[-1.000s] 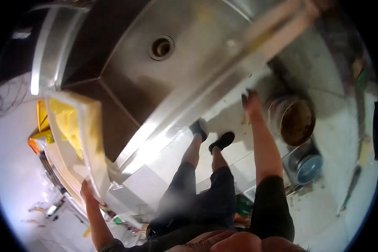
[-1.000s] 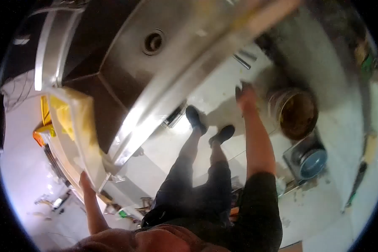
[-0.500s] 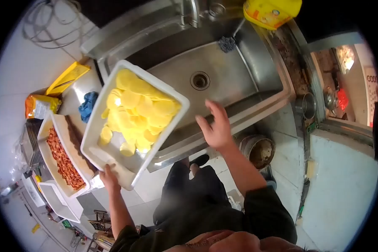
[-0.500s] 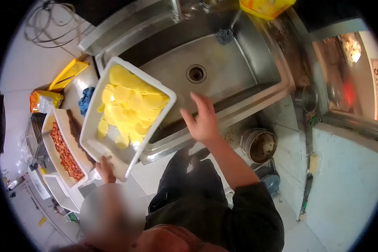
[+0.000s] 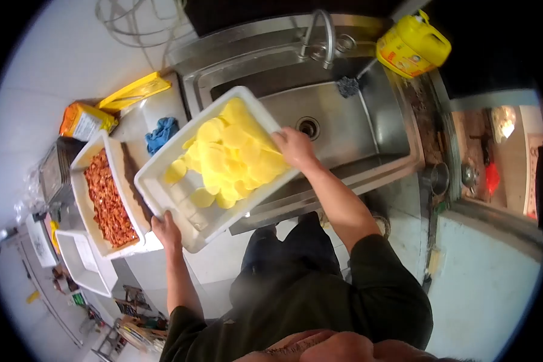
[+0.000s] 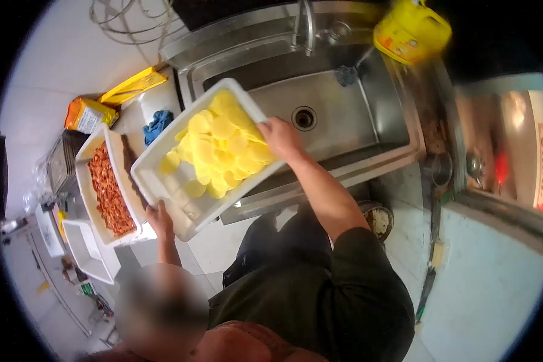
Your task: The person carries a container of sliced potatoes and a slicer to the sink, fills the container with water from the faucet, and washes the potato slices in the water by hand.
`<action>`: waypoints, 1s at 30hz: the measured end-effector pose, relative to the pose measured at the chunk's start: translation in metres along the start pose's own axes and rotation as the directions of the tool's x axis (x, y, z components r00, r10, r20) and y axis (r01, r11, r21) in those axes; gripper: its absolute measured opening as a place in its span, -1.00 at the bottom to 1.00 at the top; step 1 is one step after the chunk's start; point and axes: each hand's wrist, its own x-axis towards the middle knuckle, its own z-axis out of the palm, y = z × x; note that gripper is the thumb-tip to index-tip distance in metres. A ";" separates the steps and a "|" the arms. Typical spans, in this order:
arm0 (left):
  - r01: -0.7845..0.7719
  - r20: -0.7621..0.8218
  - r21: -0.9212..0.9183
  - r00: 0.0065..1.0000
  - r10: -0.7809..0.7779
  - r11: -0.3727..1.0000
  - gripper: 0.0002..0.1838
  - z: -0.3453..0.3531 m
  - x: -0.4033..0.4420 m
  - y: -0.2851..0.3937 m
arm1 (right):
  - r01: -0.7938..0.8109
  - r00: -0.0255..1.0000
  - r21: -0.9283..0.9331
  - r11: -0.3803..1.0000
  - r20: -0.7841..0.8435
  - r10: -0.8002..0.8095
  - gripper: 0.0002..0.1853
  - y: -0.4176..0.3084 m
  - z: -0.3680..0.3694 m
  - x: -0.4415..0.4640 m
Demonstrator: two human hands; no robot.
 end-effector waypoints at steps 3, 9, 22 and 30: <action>-0.045 0.091 -0.044 0.995 0.049 0.998 -0.82 0.015 -0.022 0.042 | -0.069 0.997 0.032 0.997 -0.042 0.070 -0.59 0.046 -0.026 -0.016; -0.111 0.210 0.210 0.976 0.066 0.971 -0.70 0.111 -0.068 0.130 | -0.160 0.972 -0.083 0.984 -0.185 0.143 -0.48 0.142 -0.119 -0.018; -0.127 0.434 0.493 0.893 -0.117 0.861 -0.64 0.348 -0.050 0.122 | -0.100 0.989 -0.337 0.936 -0.138 0.056 -0.32 0.364 -0.131 0.097; 0.257 0.388 0.395 0.823 -0.414 0.882 -0.46 0.384 -0.030 0.080 | -0.126 0.924 -0.540 0.832 0.243 0.297 -0.45 0.370 -0.129 0.121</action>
